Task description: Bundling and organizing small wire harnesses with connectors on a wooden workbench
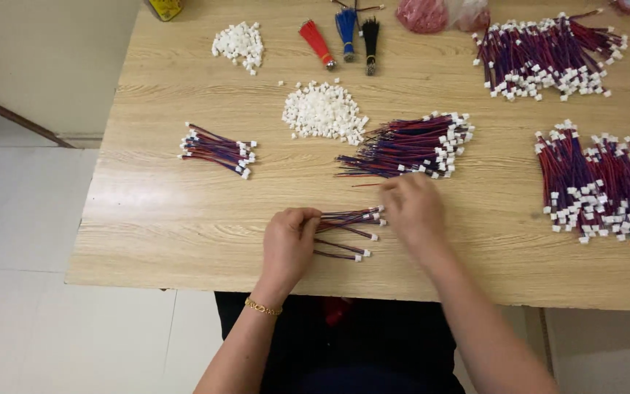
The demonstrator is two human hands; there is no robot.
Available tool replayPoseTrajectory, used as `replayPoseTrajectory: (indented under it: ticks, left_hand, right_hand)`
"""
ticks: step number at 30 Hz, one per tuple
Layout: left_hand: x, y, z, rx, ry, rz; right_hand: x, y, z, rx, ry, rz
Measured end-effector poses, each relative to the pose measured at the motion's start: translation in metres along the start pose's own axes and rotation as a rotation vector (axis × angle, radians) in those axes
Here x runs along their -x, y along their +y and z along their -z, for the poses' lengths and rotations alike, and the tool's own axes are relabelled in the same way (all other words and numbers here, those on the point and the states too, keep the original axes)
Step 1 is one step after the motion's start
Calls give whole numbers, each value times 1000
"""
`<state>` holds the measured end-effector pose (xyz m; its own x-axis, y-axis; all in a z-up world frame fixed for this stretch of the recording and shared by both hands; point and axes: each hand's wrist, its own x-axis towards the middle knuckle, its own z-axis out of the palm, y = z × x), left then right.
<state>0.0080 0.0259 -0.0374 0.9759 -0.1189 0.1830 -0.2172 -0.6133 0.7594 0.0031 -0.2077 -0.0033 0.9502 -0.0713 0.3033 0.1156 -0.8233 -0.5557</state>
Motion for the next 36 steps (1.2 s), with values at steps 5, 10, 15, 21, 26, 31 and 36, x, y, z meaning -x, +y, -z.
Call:
replayPoseTrajectory:
  ticks: [5, 10, 15, 21, 26, 31, 36]
  left_hand:
    - [0, 12, 10, -71, 19, -24]
    - [-2, 24, 17, -29, 35, -16]
    - [-3, 42, 22, -53, 146, -122]
    - [-10, 99, 48, -46, 264, -406]
    - [-27, 126, 50, -120, 235, -555]
    - [-32, 138, 63, 29, -78, -472]
    - [-22, 127, 64, 695, -469, -82]
  right_hand:
    - [-7, 40, 7, 252, 90, -109]
    - [-6, 59, -1, 237, 38, -157]
    - [-3, 57, 1, 133, 21, -218]
    - [-14, -8, 51, -86, 213, 99]
    - [-11, -47, 70, -74, 295, 366]
    - [-2, -70, 73, -193, 303, 487]
    - [1, -76, 77, -384, 267, 504]
